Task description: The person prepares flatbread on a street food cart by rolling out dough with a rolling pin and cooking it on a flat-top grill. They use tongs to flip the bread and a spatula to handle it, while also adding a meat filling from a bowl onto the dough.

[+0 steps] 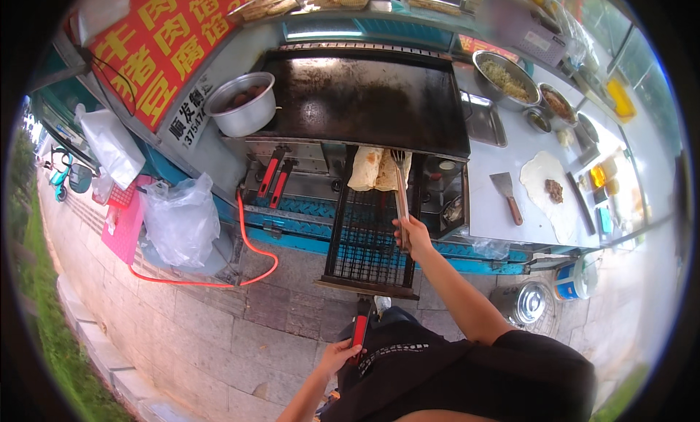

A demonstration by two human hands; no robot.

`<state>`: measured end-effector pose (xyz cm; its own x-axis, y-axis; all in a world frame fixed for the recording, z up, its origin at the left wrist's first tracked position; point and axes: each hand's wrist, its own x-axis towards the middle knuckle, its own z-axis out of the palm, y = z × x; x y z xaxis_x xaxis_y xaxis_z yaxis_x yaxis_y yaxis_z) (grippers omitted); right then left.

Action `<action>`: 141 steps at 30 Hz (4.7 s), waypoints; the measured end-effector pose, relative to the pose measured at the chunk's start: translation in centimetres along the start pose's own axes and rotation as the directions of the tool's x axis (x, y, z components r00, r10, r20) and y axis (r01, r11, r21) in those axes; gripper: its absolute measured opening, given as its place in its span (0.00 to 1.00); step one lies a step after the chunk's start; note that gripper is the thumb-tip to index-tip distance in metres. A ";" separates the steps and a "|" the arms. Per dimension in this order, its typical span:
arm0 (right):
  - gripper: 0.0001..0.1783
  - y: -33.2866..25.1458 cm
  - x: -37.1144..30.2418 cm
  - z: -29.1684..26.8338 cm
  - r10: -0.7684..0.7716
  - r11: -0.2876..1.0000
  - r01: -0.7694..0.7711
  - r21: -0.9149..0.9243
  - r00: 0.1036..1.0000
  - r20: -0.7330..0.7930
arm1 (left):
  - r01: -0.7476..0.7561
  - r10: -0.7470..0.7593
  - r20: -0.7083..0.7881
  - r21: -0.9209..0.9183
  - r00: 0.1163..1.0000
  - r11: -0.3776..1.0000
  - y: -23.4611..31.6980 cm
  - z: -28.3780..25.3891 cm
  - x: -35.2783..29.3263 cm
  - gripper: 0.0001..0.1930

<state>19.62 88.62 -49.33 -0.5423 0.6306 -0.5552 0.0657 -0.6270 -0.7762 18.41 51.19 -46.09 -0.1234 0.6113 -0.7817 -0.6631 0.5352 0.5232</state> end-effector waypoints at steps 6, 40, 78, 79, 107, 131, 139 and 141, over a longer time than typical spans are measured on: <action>0.19 -2.0 4.7 2.6 -0.043 0.995 0.052 0.089 0.995 -0.094 | 0.053 -0.047 0.117 -0.053 0.992 0.997 0.6 -1.3 0.7 0.17; 0.44 6.9 -20.2 13.0 -0.385 0.034 -0.290 -0.957 0.879 -0.280 | -0.134 0.097 0.213 0.164 0.972 0.977 -1.8 -2.6 4.3 0.17; 0.18 -25.5 0.5 11.6 0.141 -0.603 0.157 -0.782 0.986 0.089 | -0.053 0.046 0.187 0.034 0.981 0.998 -2.5 -2.4 4.1 0.12; 0.18 -26.6 0.6 12.5 0.141 -0.714 0.201 -0.671 0.980 0.143 | -0.060 0.053 0.178 0.033 0.983 0.998 -2.6 -2.4 4.1 0.12; 0.46 1.8 -4.8 12.1 -0.475 0.248 -0.237 -0.939 0.815 -0.331 | -0.141 0.126 0.168 0.076 0.978 0.987 -4.4 -2.7 5.9 0.16; 0.27 -1.9 -24.8 -3.0 0.117 0.681 -0.213 -0.700 0.976 -0.183 | -0.139 0.122 0.178 0.086 0.976 0.987 -1.4 -1.8 2.9 0.13; 0.25 -5.3 -14.6 -8.3 0.417 0.689 -0.298 -0.661 0.908 0.025 | -0.105 0.093 0.162 0.068 0.983 0.992 -0.8 -2.1 2.2 0.15; 0.27 -5.2 -12.2 -6.9 0.443 0.707 -0.283 -0.648 0.891 0.094 | -0.073 0.059 0.150 0.085 0.987 0.994 -0.7 -2.2 2.1 0.15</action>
<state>31.68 87.33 -40.52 -0.5330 0.2411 -0.8110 0.7429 -0.3254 -0.5850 16.97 50.81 -48.90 -0.0507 0.7223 -0.6897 -0.5874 0.5369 0.6055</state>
